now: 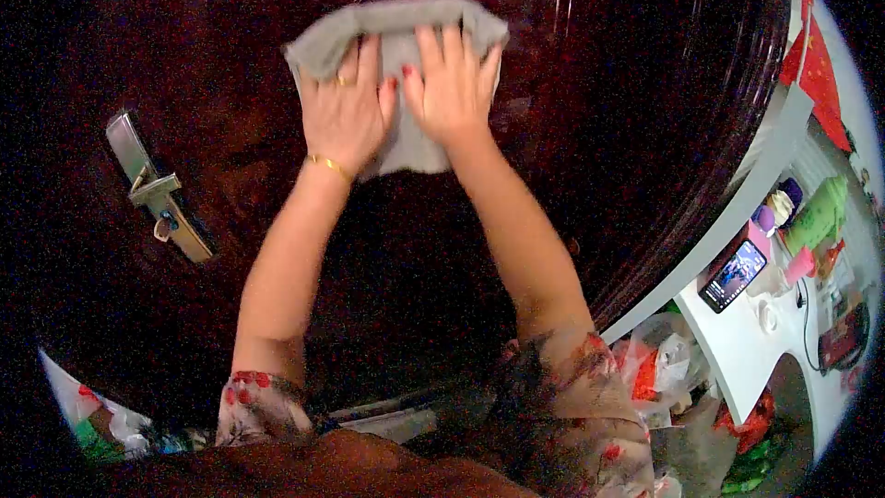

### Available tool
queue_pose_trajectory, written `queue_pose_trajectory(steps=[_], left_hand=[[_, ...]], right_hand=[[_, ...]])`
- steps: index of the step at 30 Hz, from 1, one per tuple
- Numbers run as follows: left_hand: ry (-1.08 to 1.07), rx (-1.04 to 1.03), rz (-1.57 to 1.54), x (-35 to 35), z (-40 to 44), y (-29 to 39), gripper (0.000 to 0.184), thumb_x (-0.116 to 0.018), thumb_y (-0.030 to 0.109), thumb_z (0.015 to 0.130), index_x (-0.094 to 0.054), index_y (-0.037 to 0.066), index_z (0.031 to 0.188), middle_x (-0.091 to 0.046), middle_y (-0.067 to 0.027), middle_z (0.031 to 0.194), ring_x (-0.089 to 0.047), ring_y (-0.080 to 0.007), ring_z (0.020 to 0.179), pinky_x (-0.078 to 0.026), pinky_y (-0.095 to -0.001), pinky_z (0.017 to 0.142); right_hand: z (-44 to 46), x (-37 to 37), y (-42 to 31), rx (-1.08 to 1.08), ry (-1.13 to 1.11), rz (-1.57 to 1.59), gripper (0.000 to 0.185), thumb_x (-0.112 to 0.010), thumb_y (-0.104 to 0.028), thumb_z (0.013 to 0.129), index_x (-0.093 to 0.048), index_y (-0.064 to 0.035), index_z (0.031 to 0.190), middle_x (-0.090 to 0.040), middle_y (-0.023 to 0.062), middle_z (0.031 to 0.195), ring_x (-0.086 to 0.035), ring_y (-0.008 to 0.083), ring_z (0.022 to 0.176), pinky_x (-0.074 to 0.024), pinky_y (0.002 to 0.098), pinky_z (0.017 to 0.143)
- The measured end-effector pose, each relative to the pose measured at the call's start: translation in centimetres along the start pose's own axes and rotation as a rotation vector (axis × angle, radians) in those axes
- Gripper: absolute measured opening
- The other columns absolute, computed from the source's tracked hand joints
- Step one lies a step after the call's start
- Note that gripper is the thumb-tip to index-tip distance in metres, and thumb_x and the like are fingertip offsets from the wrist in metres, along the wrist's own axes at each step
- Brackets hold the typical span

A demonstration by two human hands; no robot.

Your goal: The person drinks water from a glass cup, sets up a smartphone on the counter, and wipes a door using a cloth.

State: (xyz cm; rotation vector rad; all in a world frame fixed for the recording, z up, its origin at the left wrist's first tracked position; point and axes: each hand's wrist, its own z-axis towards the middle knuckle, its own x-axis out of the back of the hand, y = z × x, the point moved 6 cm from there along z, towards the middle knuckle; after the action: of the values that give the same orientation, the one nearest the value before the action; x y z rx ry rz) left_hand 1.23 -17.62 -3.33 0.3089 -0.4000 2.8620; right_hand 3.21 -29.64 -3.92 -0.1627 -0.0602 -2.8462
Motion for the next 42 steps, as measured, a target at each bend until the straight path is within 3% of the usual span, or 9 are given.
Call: queue_pose_trajectory(steps=[5, 7, 13, 16, 20, 28, 29, 33, 42], left_hand=[[-0.243, -0.042, -0.138, -3.2, -10.1, 2.4, 0.046, -0.057, 0.031, 0.082, -0.052, 0.01, 0.122, -0.063, -0.0074, 0.104, -0.056, -0.0286, 0.101, -0.032, -0.0523, 0.099], [-0.25, -0.171, -0.089, -3.2, -15.2, 3.5, 0.043, -0.054, 0.03, 0.086, -0.051, 0.01, 0.124, -0.066, -0.0057, 0.083, -0.062, -0.0226, 0.074, -0.035, -0.0512, 0.093], [-0.564, -0.088, -0.25, -4.1, -27.9, 4.3, 0.044, -0.052, 0.027, 0.085, -0.049, 0.008, 0.125, -0.067, -0.0113, 0.093, -0.061, -0.0297, 0.089, -0.027, -0.0512, 0.101], [-0.576, 0.042, -0.234, -3.3, -24.5, 3.9, 0.051, -0.051, 0.026, 0.085, -0.04, 0.003, 0.13, -0.059, -0.0213, 0.112, -0.043, -0.0436, 0.118, -0.017, -0.0578, 0.105], [-0.341, 0.032, -0.025, -1.9, -13.8, 2.0, 0.055, -0.049, 0.034, 0.086, -0.04, 0.003, 0.131, -0.049, -0.0186, 0.128, -0.036, -0.0397, 0.126, -0.015, -0.0599, 0.106], [0.158, -0.021, 0.244, -0.3, 7.2, 0.7, 0.055, -0.04, 0.04, 0.09, -0.029, 0.018, 0.139, -0.04, -0.009, 0.139, -0.045, -0.0318, 0.122, -0.027, -0.0607, 0.098], [0.022, 0.064, 0.345, -1.4, 8.0, 0.9, 0.053, -0.038, 0.04, 0.091, -0.03, 0.019, 0.139, -0.04, -0.0079, 0.14, -0.04, -0.0303, 0.126, -0.027, -0.0592, 0.098], [0.042, 0.043, 0.361, -3.1, 5.7, 2.2, 0.05, -0.031, 0.045, 0.094, -0.033, 0.02, 0.138, -0.042, -0.0046, 0.138, -0.038, -0.0237, 0.129, -0.026, -0.0463, 0.102], [-0.331, -0.198, 0.105, -5.9, -9.7, 7.0, 0.046, -0.038, 0.038, 0.094, -0.042, 0.012, 0.132, -0.058, -0.0096, 0.121, -0.058, -0.0297, 0.105, -0.031, -0.0535, 0.099]], right_hand=[[-12.6, -2.4, 0.6, -0.084, -0.224, -0.054, 0.042, -0.059, -0.032, 0.078, -0.052, -0.0113, 0.114, -0.05, 0.0129, 0.11, -0.051, 0.0316, 0.101, -0.0288, 0.06, 0.094], [-18.5, -3.0, 0.0, -0.112, -0.385, -0.007, 0.035, -0.059, -0.032, 0.079, -0.054, -0.0112, 0.108, -0.051, 0.0122, 0.105, -0.052, 0.0317, 0.094, -0.0306, 0.0594, 0.092], [-29.0, -1.7, -3.2, -0.032, -0.562, 0.177, 0.031, -0.06, -0.024, 0.081, -0.056, -0.0117, 0.109, -0.05, 0.0096, 0.103, -0.051, 0.031, 0.098, -0.0258, 0.0599, 0.1], [-25.9, -0.9, -3.5, -0.092, -0.511, 0.233, 0.035, -0.059, -0.025, 0.081, -0.053, -0.008, 0.112, -0.048, 0.0137, 0.113, -0.048, 0.0332, 0.105, -0.0231, 0.0598, 0.099], [-14.6, -0.3, -2.5, -0.157, -0.415, 0.286, 0.046, -0.054, -0.03, 0.084, -0.047, -0.0085, 0.124, -0.042, 0.0175, 0.13, -0.04, 0.0342, 0.121, -0.0173, 0.0605, 0.103], [6.3, 1.7, 2.0, -0.09, 0.104, 0.182, 0.051, -0.048, -0.037, 0.084, -0.043, -0.0117, 0.129, -0.039, 0.0179, 0.131, -0.031, 0.0338, 0.128, -0.0069, 0.0655, 0.104], [6.5, 1.3, 2.5, -0.084, 0.113, 0.139, 0.051, -0.047, -0.037, 0.085, -0.043, -0.0121, 0.129, -0.039, 0.0174, 0.132, -0.03, 0.0339, 0.129, -0.0054, 0.0654, 0.104], [3.5, 0.5, 3.6, -0.12, 0.109, 0.147, 0.049, -0.049, -0.034, 0.083, -0.046, -0.0102, 0.125, -0.042, 0.0176, 0.126, -0.041, 0.0341, 0.119, -0.0106, 0.0605, 0.106], [-14.6, -0.2, 3.4, -0.136, -0.09, 0.152, 0.037, -0.06, -0.027, 0.076, -0.054, -0.0089, 0.109, -0.046, 0.0147, 0.115, -0.047, 0.033, 0.102, -0.0252, 0.0618, 0.096]])
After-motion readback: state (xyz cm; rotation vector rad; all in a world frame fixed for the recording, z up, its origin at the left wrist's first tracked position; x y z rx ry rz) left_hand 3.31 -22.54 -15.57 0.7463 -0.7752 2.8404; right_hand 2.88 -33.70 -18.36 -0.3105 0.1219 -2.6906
